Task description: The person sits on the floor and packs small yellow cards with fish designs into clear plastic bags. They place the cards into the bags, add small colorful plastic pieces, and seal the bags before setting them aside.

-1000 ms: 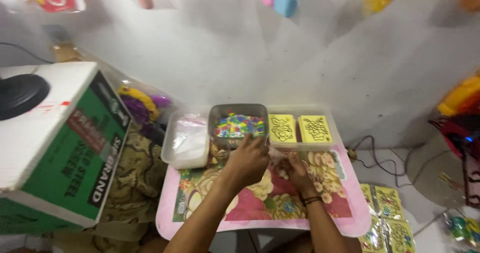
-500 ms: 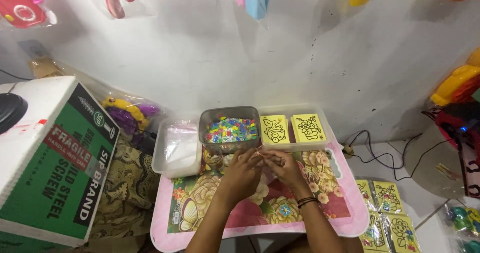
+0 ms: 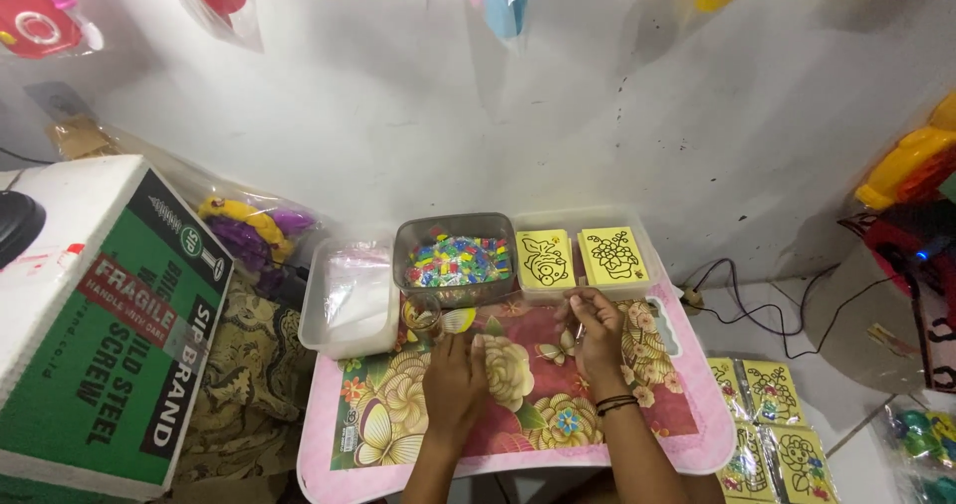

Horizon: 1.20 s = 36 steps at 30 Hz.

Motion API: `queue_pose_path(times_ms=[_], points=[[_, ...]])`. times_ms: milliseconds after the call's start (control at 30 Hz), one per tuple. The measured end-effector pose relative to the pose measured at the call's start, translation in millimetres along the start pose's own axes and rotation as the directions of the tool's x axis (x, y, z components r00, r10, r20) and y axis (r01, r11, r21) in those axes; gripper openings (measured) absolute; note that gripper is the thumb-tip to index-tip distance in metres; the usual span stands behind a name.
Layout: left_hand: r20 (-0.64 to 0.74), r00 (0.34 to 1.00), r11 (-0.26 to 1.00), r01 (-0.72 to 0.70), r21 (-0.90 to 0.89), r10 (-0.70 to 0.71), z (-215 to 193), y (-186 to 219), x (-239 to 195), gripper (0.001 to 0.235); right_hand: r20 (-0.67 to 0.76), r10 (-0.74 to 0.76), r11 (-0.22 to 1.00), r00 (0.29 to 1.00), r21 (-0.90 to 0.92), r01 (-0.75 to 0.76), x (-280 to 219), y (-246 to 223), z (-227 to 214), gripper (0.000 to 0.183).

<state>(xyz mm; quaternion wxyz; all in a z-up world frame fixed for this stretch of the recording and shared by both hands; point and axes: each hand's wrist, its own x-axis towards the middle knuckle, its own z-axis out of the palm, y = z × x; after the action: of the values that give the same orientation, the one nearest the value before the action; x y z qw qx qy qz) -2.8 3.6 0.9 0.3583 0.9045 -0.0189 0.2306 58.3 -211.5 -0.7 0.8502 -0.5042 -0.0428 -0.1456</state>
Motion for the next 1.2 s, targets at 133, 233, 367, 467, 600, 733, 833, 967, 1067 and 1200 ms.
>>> queue_pose_path(times_ms=[133, 233, 367, 467, 600, 733, 833, 967, 1067, 1200], points=[[0.193, 0.979, 0.962, 0.118, -0.248, -0.070, -9, 9, 16, 0.040, -0.001, 0.024, 0.997, 1.000, 0.079, -0.024, 0, 0, -3, 0.015], [0.362, 0.913, 0.584, 0.399, -0.707, -0.187, 2, 6, 25, 0.026, 0.006, 0.026, 0.992, 1.000, 0.123, -0.026, -2, 0, -3, 0.013], [0.414, 0.903, 0.517, 0.410, -0.751, -0.115, 5, 5, 36, 0.044, -0.054, -0.048, 0.999, 0.997, -0.015, 0.047, 1, 8, 4, 0.012], [0.413, 0.908, 0.659, 0.357, -0.662, -0.076, 7, 2, 42, 0.030, -0.100, -0.101, 0.990, 0.990, -0.113, 0.089, 1, 8, 11, 0.013], [0.304, 0.949, 0.763, 0.256, -0.593, -0.082, 22, -15, 44, 0.021, -0.155, -0.170, 0.950, 0.973, -0.287, 0.121, -3, 6, 10, 0.010], [0.251, 0.964, 0.784, 0.225, -0.578, -0.092, 13, -11, 43, 0.018, -0.160, -0.158, 0.960, 0.974, -0.254, 0.114, -3, 2, 16, 0.010], [0.229, 0.968, 0.779, 0.219, -0.587, -0.099, 13, -11, 39, 0.022, -0.167, -0.144, 0.963, 0.975, -0.250, 0.100, -2, 6, 12, 0.010], [0.228, 0.965, 0.775, 0.240, -0.584, -0.127, 10, -10, 36, 0.027, -0.156, -0.147, 0.975, 0.977, -0.190, 0.116, -5, 2, 13, 0.013], [0.227, 0.964, 0.752, 0.253, -0.609, -0.141, 5, -7, 34, 0.028, -0.117, -0.145, 0.980, 0.982, -0.151, 0.127, -5, 10, 6, 0.016], [0.229, 0.962, 0.700, 0.266, -0.663, -0.149, 8, -8, 35, 0.028, 0.019, -0.143, 0.980, 0.990, -0.137, 0.144, -6, 6, 8, 0.029]])
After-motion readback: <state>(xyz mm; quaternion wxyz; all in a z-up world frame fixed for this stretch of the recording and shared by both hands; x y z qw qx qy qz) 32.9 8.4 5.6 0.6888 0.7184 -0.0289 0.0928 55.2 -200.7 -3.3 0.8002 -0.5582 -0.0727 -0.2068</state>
